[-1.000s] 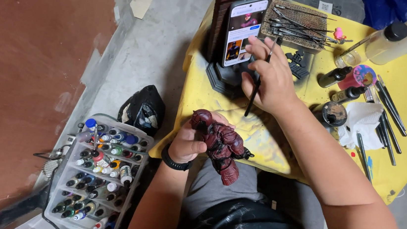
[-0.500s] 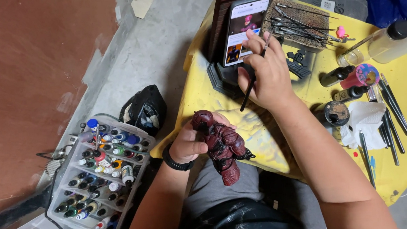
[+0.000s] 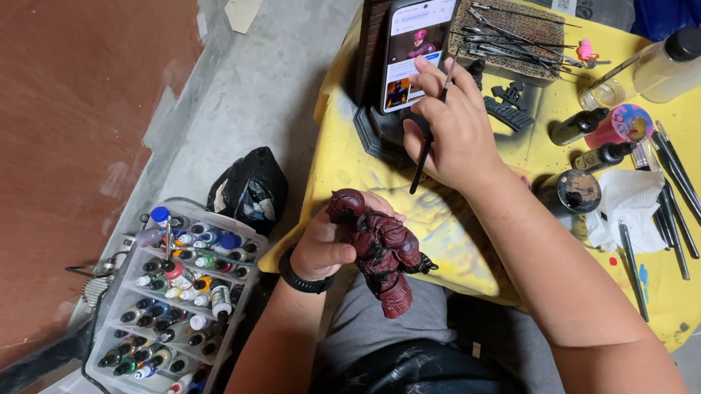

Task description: Painting a red miniature figure with a fine-tipped brush while using a smartphone for reference.

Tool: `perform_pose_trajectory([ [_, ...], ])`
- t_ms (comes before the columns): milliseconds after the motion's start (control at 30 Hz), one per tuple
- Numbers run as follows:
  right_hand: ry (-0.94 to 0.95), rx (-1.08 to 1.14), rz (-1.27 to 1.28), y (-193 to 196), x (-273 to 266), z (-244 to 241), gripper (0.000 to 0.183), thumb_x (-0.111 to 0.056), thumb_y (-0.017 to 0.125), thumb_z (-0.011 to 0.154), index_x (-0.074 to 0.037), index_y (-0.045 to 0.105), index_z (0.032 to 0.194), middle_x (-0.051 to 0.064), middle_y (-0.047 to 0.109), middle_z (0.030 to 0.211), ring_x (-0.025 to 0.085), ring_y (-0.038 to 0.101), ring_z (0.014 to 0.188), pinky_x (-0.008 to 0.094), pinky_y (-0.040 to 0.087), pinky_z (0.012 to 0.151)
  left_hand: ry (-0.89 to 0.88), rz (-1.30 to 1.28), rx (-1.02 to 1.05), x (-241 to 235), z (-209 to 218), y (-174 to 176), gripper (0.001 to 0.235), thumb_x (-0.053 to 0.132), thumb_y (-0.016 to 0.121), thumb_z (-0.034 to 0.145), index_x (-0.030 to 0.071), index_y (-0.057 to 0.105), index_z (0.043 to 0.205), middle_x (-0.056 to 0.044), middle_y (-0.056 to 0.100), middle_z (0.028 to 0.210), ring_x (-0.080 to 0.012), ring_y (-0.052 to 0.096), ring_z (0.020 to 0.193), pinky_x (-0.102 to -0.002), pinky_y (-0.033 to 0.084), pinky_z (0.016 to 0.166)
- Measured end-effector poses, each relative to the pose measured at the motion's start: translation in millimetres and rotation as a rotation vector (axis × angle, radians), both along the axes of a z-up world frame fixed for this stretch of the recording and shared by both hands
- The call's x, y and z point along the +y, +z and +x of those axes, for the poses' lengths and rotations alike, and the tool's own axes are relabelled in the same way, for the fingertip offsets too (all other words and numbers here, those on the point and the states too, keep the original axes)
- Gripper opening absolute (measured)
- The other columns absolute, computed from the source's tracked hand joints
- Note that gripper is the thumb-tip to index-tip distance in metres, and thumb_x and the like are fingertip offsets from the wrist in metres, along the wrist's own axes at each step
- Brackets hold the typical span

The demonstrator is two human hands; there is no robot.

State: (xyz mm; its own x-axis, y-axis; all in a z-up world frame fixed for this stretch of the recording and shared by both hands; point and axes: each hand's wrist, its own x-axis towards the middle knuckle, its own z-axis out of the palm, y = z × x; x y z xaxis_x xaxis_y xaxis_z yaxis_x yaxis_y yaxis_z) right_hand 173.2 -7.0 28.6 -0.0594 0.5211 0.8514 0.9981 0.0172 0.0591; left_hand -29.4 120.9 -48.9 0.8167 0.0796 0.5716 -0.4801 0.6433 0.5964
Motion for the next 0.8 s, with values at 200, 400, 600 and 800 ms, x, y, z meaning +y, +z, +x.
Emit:
perform_pose_trajectory([
  [200, 0.003, 0.002, 0.008, -1, 0, 0, 0.026, -0.007, 0.074, 0.094, -0.003, 0.055, 0.111, 0.024, 0.070, 0.124, 0.049, 0.068, 0.126, 0.067, 0.046, 0.109, 0.012, -0.001, 0.005, -1, 1, -4, 0.069, 0.026, 0.082, 0.075, -0.015, 0.053, 0.123, -0.032, 0.057, 0.114, -0.0380, 0.056, 0.111, -0.043, 0.050, 0.091],
  [400, 0.001, 0.005, 0.022, 4, 1, 0, 0.025, -0.007, 0.073, 0.095, -0.003, 0.055, 0.111, 0.024, 0.070, 0.126, 0.049, 0.068, 0.127, 0.067, 0.045, 0.110, 0.006, -0.001, 0.009, -1, 1, -4, 0.069, 0.026, 0.083, 0.075, -0.015, 0.054, 0.123, -0.032, 0.057, 0.113, -0.0377, 0.056, 0.111, -0.043, 0.050, 0.091],
  [600, 0.009, 0.018, 0.034, 8, 4, 1, 0.026, -0.005, 0.075, 0.093, -0.003, 0.055, 0.111, 0.023, 0.069, 0.127, 0.050, 0.067, 0.127, 0.067, 0.044, 0.111, 0.009, 0.011, 0.001, -2, -1, 3, 0.067, 0.027, 0.082, 0.077, -0.013, 0.054, 0.122, -0.031, 0.057, 0.112, -0.0373, 0.056, 0.110, -0.043, 0.049, 0.090],
  [800, -0.013, 0.135, -0.091, 22, -3, -8, 0.016, -0.001, 0.062, 0.101, -0.002, 0.050, 0.112, 0.026, 0.062, 0.133, 0.050, 0.059, 0.138, 0.068, 0.037, 0.119, -0.030, 0.113, 0.021, 4, -9, 15, 0.051, 0.030, 0.077, 0.090, 0.001, 0.057, 0.126, -0.017, 0.060, 0.123, -0.0363, 0.058, 0.123, -0.054, 0.045, 0.110],
])
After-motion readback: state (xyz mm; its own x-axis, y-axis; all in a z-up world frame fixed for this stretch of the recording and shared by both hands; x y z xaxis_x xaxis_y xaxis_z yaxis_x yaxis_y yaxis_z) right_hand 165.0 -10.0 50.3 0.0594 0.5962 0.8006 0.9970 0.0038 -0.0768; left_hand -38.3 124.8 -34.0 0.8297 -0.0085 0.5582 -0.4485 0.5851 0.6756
